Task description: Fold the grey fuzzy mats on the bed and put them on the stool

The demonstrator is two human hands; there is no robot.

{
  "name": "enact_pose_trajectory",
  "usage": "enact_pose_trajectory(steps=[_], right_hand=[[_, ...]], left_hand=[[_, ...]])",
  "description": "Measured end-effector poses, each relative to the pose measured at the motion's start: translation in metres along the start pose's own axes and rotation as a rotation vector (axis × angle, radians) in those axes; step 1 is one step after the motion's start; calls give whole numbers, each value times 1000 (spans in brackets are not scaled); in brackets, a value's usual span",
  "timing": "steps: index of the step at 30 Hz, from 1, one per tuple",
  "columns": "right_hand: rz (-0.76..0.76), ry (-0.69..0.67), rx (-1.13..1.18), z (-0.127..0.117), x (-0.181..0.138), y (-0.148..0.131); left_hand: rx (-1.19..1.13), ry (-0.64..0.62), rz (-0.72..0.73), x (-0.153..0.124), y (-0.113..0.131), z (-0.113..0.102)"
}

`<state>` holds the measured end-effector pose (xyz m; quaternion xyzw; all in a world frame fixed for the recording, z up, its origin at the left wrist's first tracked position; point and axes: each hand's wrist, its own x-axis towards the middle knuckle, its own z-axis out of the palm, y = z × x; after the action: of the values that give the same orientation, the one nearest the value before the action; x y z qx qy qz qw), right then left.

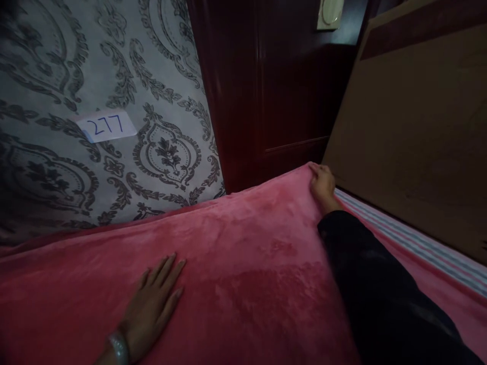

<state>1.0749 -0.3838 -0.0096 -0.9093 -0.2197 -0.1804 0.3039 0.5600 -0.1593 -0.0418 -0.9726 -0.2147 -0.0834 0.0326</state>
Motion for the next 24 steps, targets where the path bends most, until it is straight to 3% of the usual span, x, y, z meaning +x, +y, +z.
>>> enact_pose_trajectory(steps=[5,9,12,15,18,21,24], right_hand=[[64,-273,-117,14,-5,8],[92,-246,-180,10,-8,-8],[-40,-204,-216,6,-16,-29],[-214,-362,-278,6,-28,-37],[-124,-507,-334,2,-35,-29],[-30,-511,-354,-4,-33,-26],[-10,-479,-346,-3,-36,-41]], left_hand=[[-4,-5,3,-1,0,-1],[-13,13,1,0,0,0],[-17,20,2,0,0,2],[-21,24,-3,1,0,5],[-33,24,-11,2,2,4],[-51,-5,-15,4,4,1],[-61,-32,-37,6,11,-6]])
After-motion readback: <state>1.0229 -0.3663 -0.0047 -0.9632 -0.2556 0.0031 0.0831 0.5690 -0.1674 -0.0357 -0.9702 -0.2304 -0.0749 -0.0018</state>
